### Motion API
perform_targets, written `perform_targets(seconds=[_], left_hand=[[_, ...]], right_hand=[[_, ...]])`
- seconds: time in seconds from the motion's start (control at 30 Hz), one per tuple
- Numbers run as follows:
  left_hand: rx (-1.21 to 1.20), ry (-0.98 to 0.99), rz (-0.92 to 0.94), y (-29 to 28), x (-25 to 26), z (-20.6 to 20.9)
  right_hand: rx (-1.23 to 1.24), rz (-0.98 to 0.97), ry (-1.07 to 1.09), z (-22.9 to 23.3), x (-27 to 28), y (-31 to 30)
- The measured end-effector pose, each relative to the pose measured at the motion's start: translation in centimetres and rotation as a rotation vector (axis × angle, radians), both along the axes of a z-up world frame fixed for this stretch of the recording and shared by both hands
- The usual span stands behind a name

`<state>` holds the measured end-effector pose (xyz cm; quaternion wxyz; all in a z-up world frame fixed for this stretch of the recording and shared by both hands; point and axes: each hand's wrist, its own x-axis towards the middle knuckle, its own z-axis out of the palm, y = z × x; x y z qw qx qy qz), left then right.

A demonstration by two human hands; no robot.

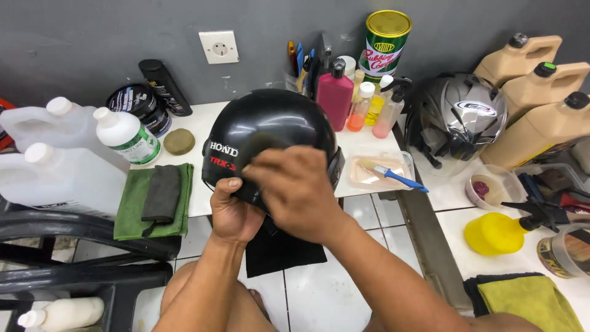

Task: The person holds a black motorcycle helmet and scrubs its exterior surface with a small dark sponge. They rotate the helmet to clean the top, sides, and front, including the area around the visor and the Honda logo.

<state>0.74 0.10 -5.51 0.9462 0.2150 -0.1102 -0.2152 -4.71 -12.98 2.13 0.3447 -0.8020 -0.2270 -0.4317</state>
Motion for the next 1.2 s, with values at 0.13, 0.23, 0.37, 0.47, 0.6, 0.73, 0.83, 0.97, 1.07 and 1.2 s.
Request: perform_targets(seconds=[0.13,0.23,0.37,0.47,0.6,0.73,0.83,0.97,1.07,1.2], left_hand=[[0.036,-0.050,0.000,-0.4,0.3,-0.8],[0.002,-0.050,0.025,-0.1,-0.8,0.1],[0.023,0.003,0.055,0.2,0.2,-0.7],[0.033,0.017,0.080,0.3,0.4,-1.0],[-0.082,-0.013,0.054,0.0,-0.1,-0.3],[-0.033,0.050,0.071,1.1,0.9,-1.1],[-0.074,0.055,0.090,1.2,1.2,0.1],[-0.016,0.164,0.255,3.6,0.0,1.8],[0.002,0.198,0.299,3.1,0.2,3.2],[0.142,0.270,0.297,4.2,0.2,3.5]], right_hand=[[-0.172,-0.095,0.069,-1.3,3.7,-3.7],[0.083,0.033,0.431,-0.8,6.1,-7.0],[0.469,-0.159,0.783,-3.0,7.1,-9.5],[0.543,-0.131,0.755,-2.3,6.1,-8.1],[0.125,-0.039,0.236,-2.4,4.1,-3.1],[-0.159,-0.013,0.061,-2.3,1.4,0.2],[0.283,0.207,0.181,-2.7,0.5,-3.5],[0.627,-0.204,0.303,-5.6,-0.9,-10.0],[0.803,-0.373,0.851,-8.2,-1.2,-13.2],[1.144,-0.136,1.407,-5.3,-3.4,-8.4]])
